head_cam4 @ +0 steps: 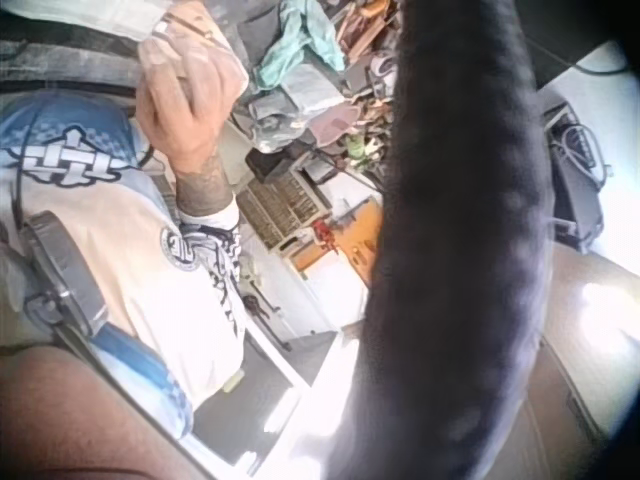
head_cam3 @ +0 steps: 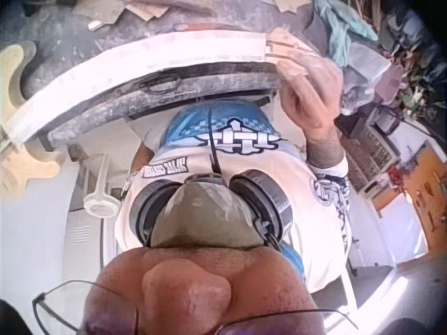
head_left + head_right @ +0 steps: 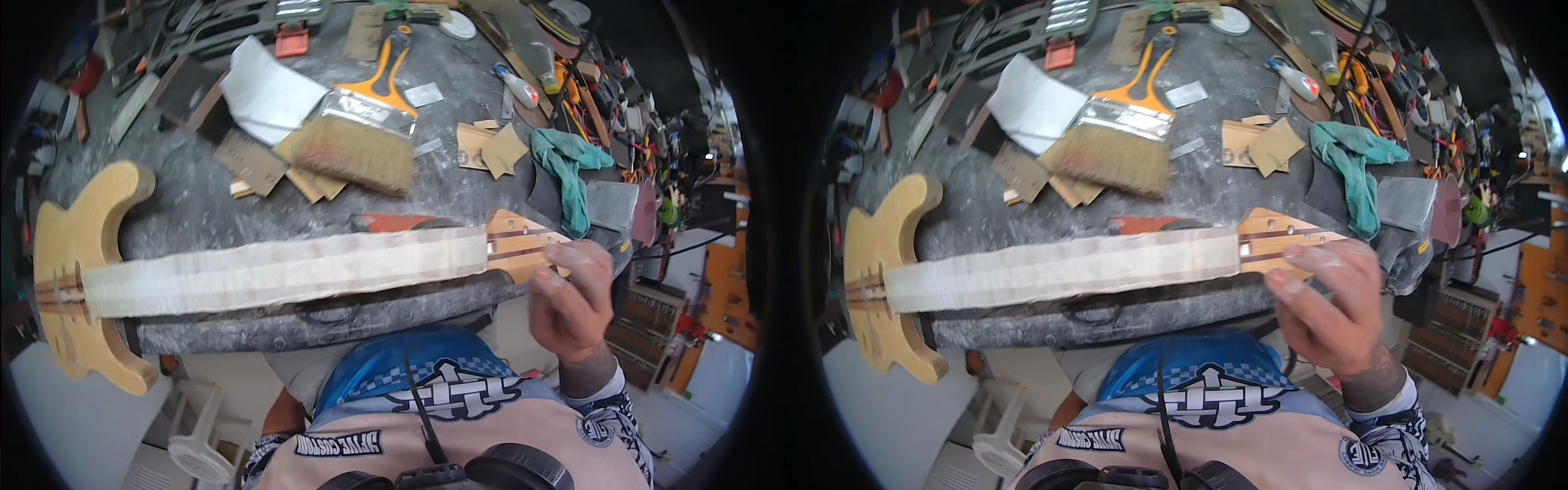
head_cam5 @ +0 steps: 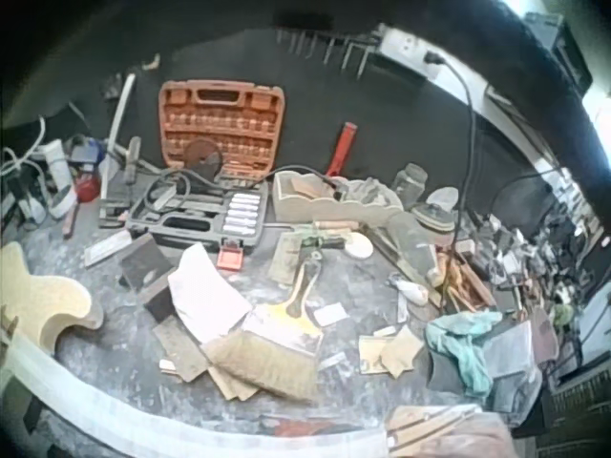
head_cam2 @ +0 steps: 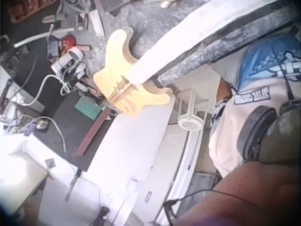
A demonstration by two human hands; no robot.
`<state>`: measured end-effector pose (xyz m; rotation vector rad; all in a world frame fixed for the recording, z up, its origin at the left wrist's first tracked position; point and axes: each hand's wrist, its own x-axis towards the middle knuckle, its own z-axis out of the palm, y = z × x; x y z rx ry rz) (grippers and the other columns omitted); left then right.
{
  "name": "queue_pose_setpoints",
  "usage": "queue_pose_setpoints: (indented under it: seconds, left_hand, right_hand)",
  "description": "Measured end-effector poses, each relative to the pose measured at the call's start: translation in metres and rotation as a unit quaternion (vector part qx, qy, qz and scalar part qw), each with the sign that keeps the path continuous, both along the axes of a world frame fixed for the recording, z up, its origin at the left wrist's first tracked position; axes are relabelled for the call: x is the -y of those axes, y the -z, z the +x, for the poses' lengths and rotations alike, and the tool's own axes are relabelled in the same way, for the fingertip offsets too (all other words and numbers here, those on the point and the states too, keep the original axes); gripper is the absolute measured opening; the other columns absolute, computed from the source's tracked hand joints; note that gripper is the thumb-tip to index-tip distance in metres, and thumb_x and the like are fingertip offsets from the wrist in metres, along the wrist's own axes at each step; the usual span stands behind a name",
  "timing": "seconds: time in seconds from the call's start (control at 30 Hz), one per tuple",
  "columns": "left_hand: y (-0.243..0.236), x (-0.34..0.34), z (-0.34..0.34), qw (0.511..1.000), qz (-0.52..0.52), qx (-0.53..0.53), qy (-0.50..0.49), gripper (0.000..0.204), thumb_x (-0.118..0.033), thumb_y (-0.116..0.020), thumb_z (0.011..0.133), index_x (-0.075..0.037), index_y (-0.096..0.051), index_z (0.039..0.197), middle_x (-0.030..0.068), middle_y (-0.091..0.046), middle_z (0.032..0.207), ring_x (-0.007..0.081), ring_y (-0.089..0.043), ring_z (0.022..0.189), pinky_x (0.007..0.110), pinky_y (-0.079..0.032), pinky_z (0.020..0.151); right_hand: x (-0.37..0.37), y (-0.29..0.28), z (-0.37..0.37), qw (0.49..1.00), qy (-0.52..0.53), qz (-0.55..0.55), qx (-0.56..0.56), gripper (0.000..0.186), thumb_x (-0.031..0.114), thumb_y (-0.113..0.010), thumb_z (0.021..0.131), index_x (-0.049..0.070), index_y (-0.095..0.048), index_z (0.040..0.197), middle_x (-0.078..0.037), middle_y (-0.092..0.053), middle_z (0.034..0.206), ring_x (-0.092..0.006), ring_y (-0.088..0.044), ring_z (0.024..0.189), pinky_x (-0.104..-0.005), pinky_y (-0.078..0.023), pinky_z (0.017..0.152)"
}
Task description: The person sands the body and headstock of a wooden guitar using a sanding block. They wipe the surface with a green cloth and continue sanding the headstock area.
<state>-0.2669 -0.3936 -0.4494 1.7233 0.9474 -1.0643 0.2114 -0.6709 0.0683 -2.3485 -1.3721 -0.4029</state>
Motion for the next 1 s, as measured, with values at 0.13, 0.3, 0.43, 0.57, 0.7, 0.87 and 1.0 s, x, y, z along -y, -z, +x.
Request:
queue_pose_setpoints:
  seconds: [0.13,0.3,0.43,0.57,0.7,0.87,1.0]
  left_hand:
    - [0.002,-0.002,-0.013,0.999,0.026,0.002,-0.021,0.072,-0.047,-0.050,0.096,-0.003,-0.045,0.152,0.0199,-0.053,0.149,0.0361,-0.050,0.139,0.043,-0.041,0.115]
    - [-0.002,-0.020,-0.025,0.996,0.071,0.023,-0.048,0.068,-0.039,-0.062,0.092,-0.002,-0.051,0.148,0.0221,-0.058,0.144,0.0363,-0.055,0.135,0.042,-0.045,0.111]
    - [-0.005,-0.063,-0.027,0.985,0.133,0.093,-0.061,0.066,-0.032,-0.071,0.088,-0.002,-0.056,0.145,0.0238,-0.062,0.140,0.0365,-0.059,0.131,0.042,-0.048,0.108]
    - [-0.044,-0.133,-0.025,0.947,0.256,0.178,-0.078,0.063,-0.028,-0.078,0.086,-0.001,-0.061,0.141,0.0245,-0.066,0.134,0.0360,-0.063,0.126,0.041,-0.050,0.104]
    - [-0.152,-0.124,0.068,0.911,0.321,0.246,-0.076,0.056,-0.030,-0.078,0.090,0.000,-0.064,0.136,0.0217,-0.071,0.123,0.0338,-0.068,0.115,0.041,-0.052,0.099]
    - [-0.331,-0.068,0.134,0.860,0.283,0.420,-0.068,0.043,-0.016,-0.076,0.093,-0.001,-0.067,0.131,0.0172,-0.073,0.116,0.0270,-0.070,0.111,0.039,-0.053,0.093]
    - [-0.418,-0.056,0.157,0.769,0.291,0.569,-0.019,0.042,-0.008,-0.077,0.089,-0.003,-0.069,0.130,0.0133,-0.074,0.114,0.0236,-0.069,0.108,0.035,-0.053,0.091]
  right_hand:
    - [0.041,0.020,-0.005,0.992,0.098,0.067,0.043,0.033,-0.007,-0.075,0.081,0.007,-0.069,0.110,-0.016,-0.068,0.119,-0.0346,-0.064,0.098,-0.0455,-0.053,0.084]
    - [0.083,0.049,-0.026,0.983,0.146,0.087,0.066,0.031,-0.006,-0.074,0.084,0.007,-0.068,0.112,-0.017,-0.068,0.119,-0.0358,-0.063,0.099,-0.0445,-0.053,0.085]
    - [0.102,0.063,-0.045,0.976,0.169,0.120,0.070,0.031,-0.008,-0.072,0.085,0.006,-0.067,0.113,-0.017,-0.068,0.119,-0.0356,-0.063,0.100,-0.0449,-0.052,0.085]
    - [0.108,0.081,-0.065,0.968,0.163,0.176,0.079,0.032,-0.011,-0.071,0.086,0.004,-0.067,0.114,-0.017,-0.068,0.116,-0.0346,-0.063,0.101,-0.0446,-0.052,0.085]
    - [0.113,0.089,-0.098,0.962,0.175,0.198,0.068,0.029,-0.011,-0.071,0.086,0.001,-0.069,0.113,-0.018,-0.068,0.114,-0.0338,-0.065,0.101,-0.0433,-0.053,0.086]
    - [0.117,0.091,-0.127,0.966,0.163,0.193,0.053,0.029,-0.012,-0.072,0.084,0.000,-0.071,0.111,-0.016,-0.069,0.113,-0.0322,-0.066,0.100,-0.0411,-0.053,0.087]
    - [0.101,0.075,-0.131,0.973,0.120,0.190,0.050,0.028,-0.011,-0.074,0.083,0.001,-0.074,0.108,-0.014,-0.071,0.111,-0.0312,-0.066,0.099,-0.0402,-0.052,0.087]
